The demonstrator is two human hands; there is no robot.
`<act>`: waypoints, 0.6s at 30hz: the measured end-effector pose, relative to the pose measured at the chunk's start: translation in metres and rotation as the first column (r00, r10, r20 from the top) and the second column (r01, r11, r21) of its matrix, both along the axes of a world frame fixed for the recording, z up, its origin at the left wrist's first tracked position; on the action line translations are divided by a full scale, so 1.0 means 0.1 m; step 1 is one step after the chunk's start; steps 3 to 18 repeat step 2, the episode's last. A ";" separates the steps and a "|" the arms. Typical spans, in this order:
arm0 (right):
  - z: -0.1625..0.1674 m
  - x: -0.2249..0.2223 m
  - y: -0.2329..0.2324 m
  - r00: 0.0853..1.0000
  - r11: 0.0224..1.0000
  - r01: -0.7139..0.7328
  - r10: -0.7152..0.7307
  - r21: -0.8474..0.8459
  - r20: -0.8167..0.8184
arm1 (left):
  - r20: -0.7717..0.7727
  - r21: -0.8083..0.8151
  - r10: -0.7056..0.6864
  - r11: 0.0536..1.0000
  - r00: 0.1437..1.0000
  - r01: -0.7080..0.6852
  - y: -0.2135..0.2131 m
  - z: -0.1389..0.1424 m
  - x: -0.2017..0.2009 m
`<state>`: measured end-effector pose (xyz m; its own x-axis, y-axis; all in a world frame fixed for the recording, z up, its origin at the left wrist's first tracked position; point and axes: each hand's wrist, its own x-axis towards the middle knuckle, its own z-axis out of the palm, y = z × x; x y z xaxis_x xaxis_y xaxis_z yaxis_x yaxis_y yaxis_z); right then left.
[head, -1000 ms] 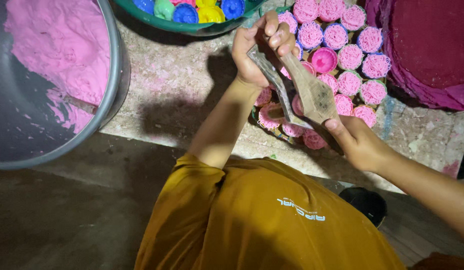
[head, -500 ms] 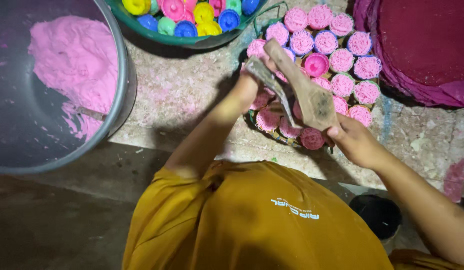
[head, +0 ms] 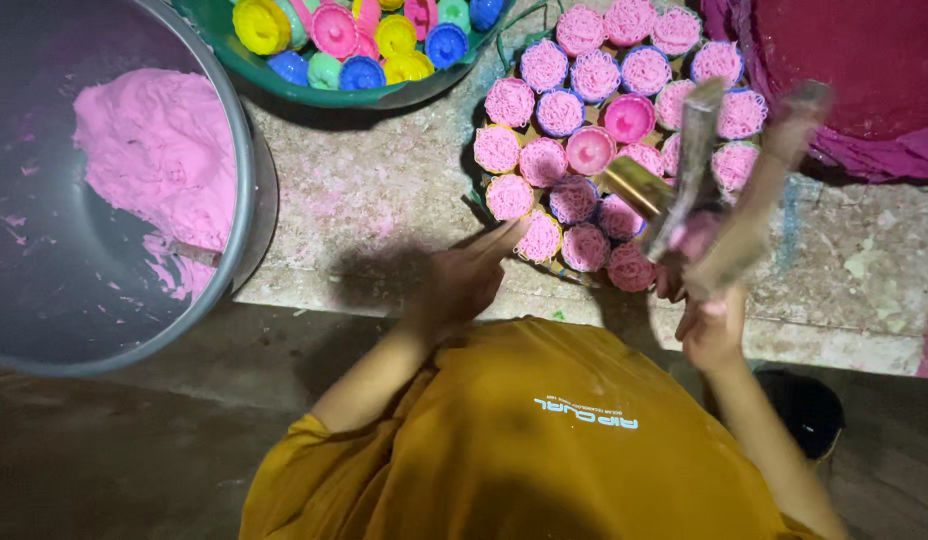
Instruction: The person repeatedly scoops pink paste from a large basin and packs it into small colorful plastic molds arranged in a basket. They use a wooden tool to press and smooth the paste into each mold, then return the tool to the basin to repeat the cycle.
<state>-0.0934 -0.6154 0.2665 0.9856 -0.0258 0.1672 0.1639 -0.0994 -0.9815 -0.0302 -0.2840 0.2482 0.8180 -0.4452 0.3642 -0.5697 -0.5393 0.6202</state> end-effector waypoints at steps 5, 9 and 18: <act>-0.13 -0.10 0.14 0.993 0.977 0.072 -0.089 0.201 0.078 | 0.091 -0.103 0.122 0.988 0.988 -0.113 0.03 -0.05 -0.14; -0.13 -0.10 0.14 0.993 0.977 0.072 -0.089 0.201 0.078 | 0.091 -0.103 0.122 0.988 0.988 -0.113 0.03 -0.05 -0.14; -0.13 -0.10 0.14 0.993 0.977 0.072 -0.089 0.201 0.078 | 0.091 -0.103 0.122 0.988 0.988 -0.113 0.03 -0.05 -0.14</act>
